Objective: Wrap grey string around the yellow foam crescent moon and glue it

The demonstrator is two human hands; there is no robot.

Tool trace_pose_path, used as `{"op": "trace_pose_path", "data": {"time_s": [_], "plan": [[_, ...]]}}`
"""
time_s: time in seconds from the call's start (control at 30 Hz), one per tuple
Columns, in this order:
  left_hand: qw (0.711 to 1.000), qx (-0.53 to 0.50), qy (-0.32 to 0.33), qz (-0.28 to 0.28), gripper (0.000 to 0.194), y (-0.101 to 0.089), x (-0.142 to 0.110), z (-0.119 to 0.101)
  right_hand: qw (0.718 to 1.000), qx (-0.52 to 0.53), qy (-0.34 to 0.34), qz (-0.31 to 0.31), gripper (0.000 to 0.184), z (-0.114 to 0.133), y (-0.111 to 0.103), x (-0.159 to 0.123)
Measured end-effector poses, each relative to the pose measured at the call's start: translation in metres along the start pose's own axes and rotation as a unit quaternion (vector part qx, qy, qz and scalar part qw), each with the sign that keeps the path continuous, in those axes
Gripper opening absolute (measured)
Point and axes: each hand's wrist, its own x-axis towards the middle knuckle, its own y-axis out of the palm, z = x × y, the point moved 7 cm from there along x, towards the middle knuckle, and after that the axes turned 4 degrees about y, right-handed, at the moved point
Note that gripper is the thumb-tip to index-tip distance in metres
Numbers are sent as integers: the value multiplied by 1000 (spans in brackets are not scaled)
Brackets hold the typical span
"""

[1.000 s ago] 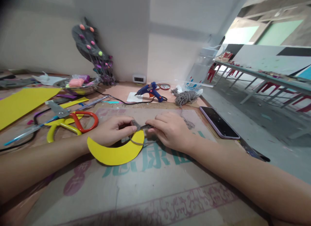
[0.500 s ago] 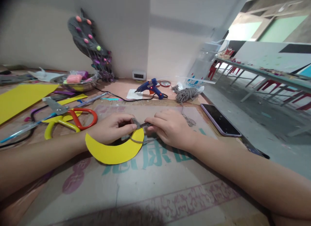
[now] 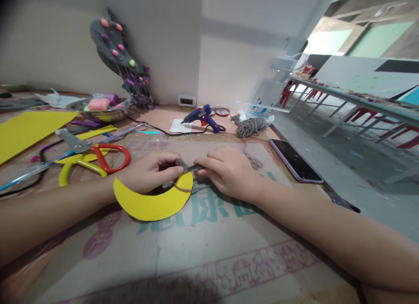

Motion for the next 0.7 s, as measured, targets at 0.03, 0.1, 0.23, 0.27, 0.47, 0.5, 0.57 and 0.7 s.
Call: {"op": "trace_pose_path", "data": {"time_s": [0.03,0.1,0.23,0.27,0.47,0.5,0.57,0.7], "plan": [[1000,-6,-3,1,23,0,0,1,1000,0,1,0,27,0,0,0],[1000,-14,-4,2,24,1,-1,1,1000,0,3,2,26,0,-1,0],[999,-37,-4,7,24,1,-1,1,1000,9,-1,-6,25,0,-1,-1],[999,-43,-4,9,23,2,-1,1,1000,11,-3,-9,25,0,-1,-1],[998,-55,-5,13,22,3,-2,0,1000,4,-11,-18,25,2,-2,0],[998,-57,-6,14,23,3,-2,0,1000,3,-13,-22,25,2,-2,0],[998,-59,-7,16,23,3,-2,-1,999,3,-15,-30,26,2,-3,0],[999,-50,-11,18,21,3,-1,-2,1000,14,-1,-19,27,0,-3,-3]]}}
